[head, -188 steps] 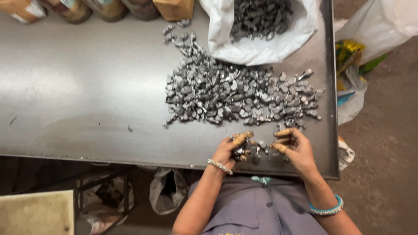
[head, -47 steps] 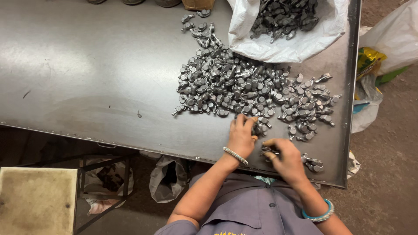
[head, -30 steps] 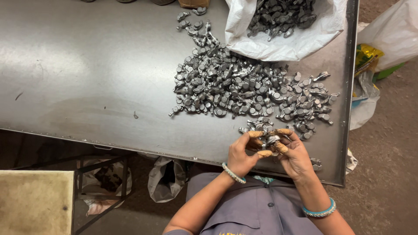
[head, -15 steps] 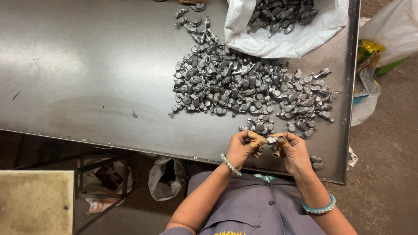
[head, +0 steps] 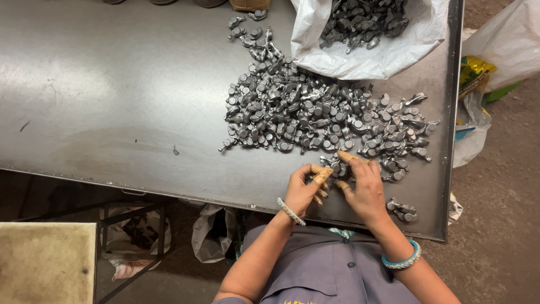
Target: The person picks small metal castings one at a time from a pile on a metal table, turns and inspects each piece in both hands, and places accepted pieces into a bag or bin below the table edge. They occasionally reach into the bag of parts at the top of the table to bring more pieces onto the work surface.
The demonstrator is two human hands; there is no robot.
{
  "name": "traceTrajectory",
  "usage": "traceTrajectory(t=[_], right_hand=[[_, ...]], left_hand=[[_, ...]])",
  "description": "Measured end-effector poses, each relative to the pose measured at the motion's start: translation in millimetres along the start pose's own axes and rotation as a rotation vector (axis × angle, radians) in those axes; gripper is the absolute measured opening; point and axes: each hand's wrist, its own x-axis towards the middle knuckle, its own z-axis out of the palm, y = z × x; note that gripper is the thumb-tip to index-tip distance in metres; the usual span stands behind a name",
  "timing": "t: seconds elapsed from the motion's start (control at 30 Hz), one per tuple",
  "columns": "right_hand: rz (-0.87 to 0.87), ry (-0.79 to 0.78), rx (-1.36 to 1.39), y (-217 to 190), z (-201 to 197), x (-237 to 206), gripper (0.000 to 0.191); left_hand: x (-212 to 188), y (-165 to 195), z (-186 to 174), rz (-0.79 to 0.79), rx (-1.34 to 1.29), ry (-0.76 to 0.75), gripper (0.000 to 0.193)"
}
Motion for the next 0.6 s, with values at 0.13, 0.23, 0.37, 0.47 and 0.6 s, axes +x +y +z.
traceTrajectory(t=[0.13,0.23,0.37,0.47,0.6], right_hand=[[0.002,-0.061,0.038,-3,3,-12,0.055],[0.031,-0.143,0.020,-6,-3,-27,0.058],[0.001,-0.143,0.039,-9,-11,-35,0.059],[0.023,-0.183,0.087,-9,-9,-36,0.056],[0.292,-0.206,0.373,7,-1,-34,0.044]], left_hand=[[-9,23,5,0.156,0.472,0.169,0.028],[-14,37,10,0.122,0.614,0.165,0.033],[-16,42,11,0.274,0.782,0.165,0.045],[-16,41,10,0.449,0.845,0.178,0.048],[-18,41,5,0.258,0.764,0.194,0.042]])
